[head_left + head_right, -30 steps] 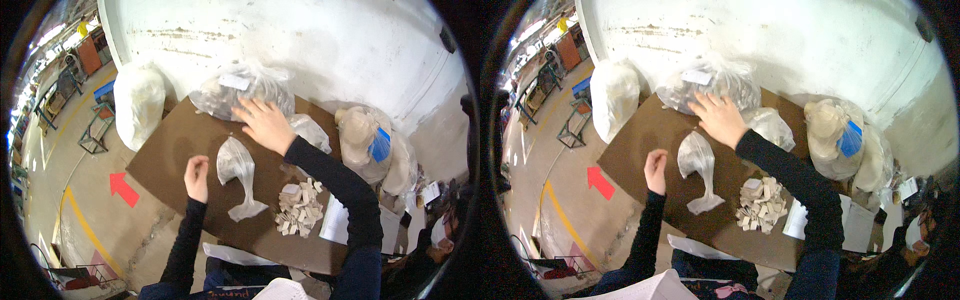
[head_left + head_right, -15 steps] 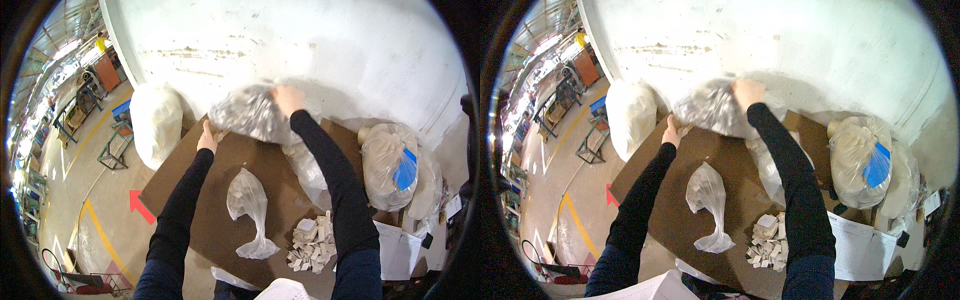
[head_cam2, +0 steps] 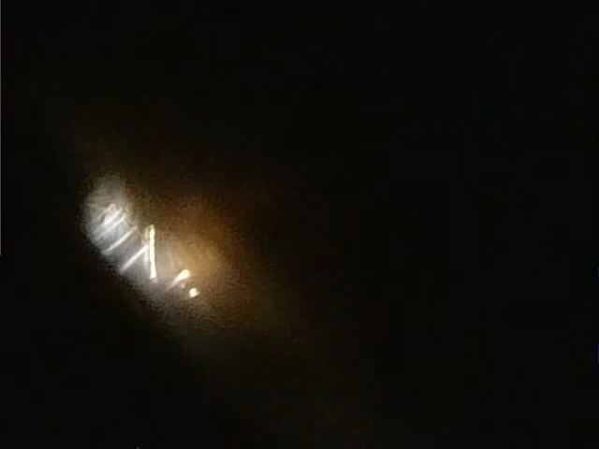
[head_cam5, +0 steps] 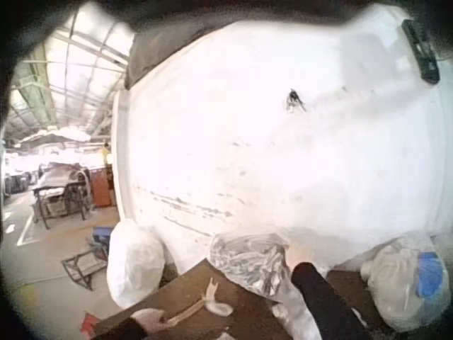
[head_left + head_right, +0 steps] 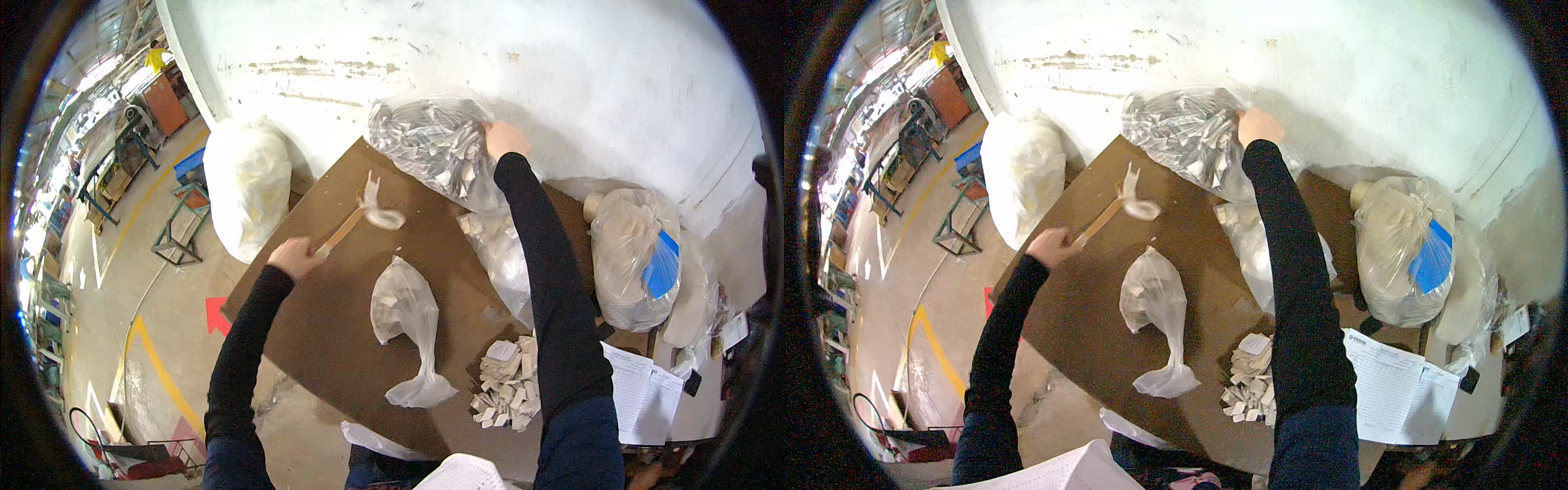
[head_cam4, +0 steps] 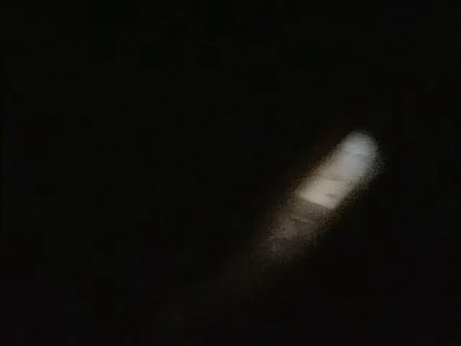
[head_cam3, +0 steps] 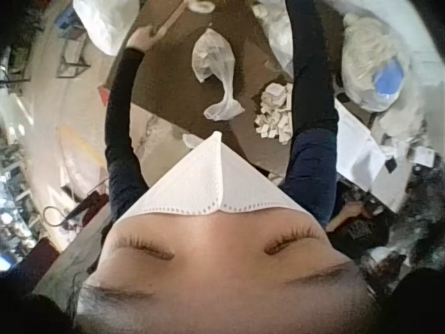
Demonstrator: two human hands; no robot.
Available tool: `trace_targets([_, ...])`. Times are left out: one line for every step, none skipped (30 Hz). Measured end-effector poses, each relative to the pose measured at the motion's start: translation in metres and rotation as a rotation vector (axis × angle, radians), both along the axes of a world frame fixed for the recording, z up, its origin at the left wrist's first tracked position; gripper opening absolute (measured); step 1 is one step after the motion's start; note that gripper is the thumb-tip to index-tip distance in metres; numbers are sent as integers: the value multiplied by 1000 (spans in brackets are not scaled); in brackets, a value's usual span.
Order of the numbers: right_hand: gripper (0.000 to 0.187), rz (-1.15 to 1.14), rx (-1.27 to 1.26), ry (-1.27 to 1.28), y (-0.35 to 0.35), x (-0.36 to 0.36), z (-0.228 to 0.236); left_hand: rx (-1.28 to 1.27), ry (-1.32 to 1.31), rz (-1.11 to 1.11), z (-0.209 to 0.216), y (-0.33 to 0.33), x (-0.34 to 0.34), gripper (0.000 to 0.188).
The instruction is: The person opens plastic bags and pours small beige rectangular components onto a table. They then pick up individual pieces, inspect them, and place them into a pile while occasionally referencing a document on the table.
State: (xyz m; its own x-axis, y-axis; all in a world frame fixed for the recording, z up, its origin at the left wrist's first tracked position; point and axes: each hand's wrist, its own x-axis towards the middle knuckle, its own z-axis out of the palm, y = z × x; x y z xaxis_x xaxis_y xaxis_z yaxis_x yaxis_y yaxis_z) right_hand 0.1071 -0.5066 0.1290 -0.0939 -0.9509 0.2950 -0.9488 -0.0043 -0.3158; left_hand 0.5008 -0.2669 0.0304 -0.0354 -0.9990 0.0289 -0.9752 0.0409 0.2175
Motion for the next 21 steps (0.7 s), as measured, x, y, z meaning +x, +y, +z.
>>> trace_targets([49,21,1,16,3,1,2,91,31,48,7,22,10,51])
trace_targets([43,63,46,145,5,-2,4,94,98,101,11,46,18,52])
trace_targets([42,137,2,183,7,-6,-4,131,201,200,21,70,13,50])
trace_targets([43,235,-31,193,14,2,-15,44,200,210,7,96,38,47])
trace_targets([47,328,-47,212,38,10,-26,101,215,231,-1,120,48,39])
trace_targets([53,466,-23,178,57,9,-29,-58,122,142,-10,137,53,34])
trace_targets([61,622,31,124,99,26,-18,-184,27,68,-18,168,57,32])
trace_targets([62,635,-1,163,142,31,-7,-166,154,110,-15,187,44,32])
trace_targets([62,641,-54,208,181,28,7,-169,281,150,-5,197,22,34])
trace_targets([59,747,-94,173,213,18,13,-120,483,198,0,207,-1,34])
trace_targets([56,862,-150,131,240,12,16,-56,562,166,3,220,-22,35])
trace_targets([49,892,-95,97,268,4,22,-5,637,132,8,232,-45,36])
trace_targets([43,910,-40,73,297,-8,28,45,722,87,9,239,-70,38])
trace_targets([38,881,50,-28,325,-17,32,61,754,20,8,243,-95,40])
trace_targets([32,845,135,-113,347,-28,37,68,796,-53,7,242,-123,42])
trace_targets([30,798,169,-210,365,-37,33,-52,734,-149,7,239,-151,44])
trace_targets([29,744,205,-301,380,-47,24,-171,674,-245,7,232,-176,46])
trace_targets([29,752,182,-320,393,-55,13,-195,606,-278,2,228,-194,45])
trace_targets([27,712,231,-331,406,-57,4,-217,531,-303,-10,226,-203,44])
trace_targets([26,688,285,-360,419,-60,-2,-304,406,-344,-23,220,-208,32])
trace_targets([26,665,340,-388,433,-62,-6,-285,459,-322,-31,220,-211,27])
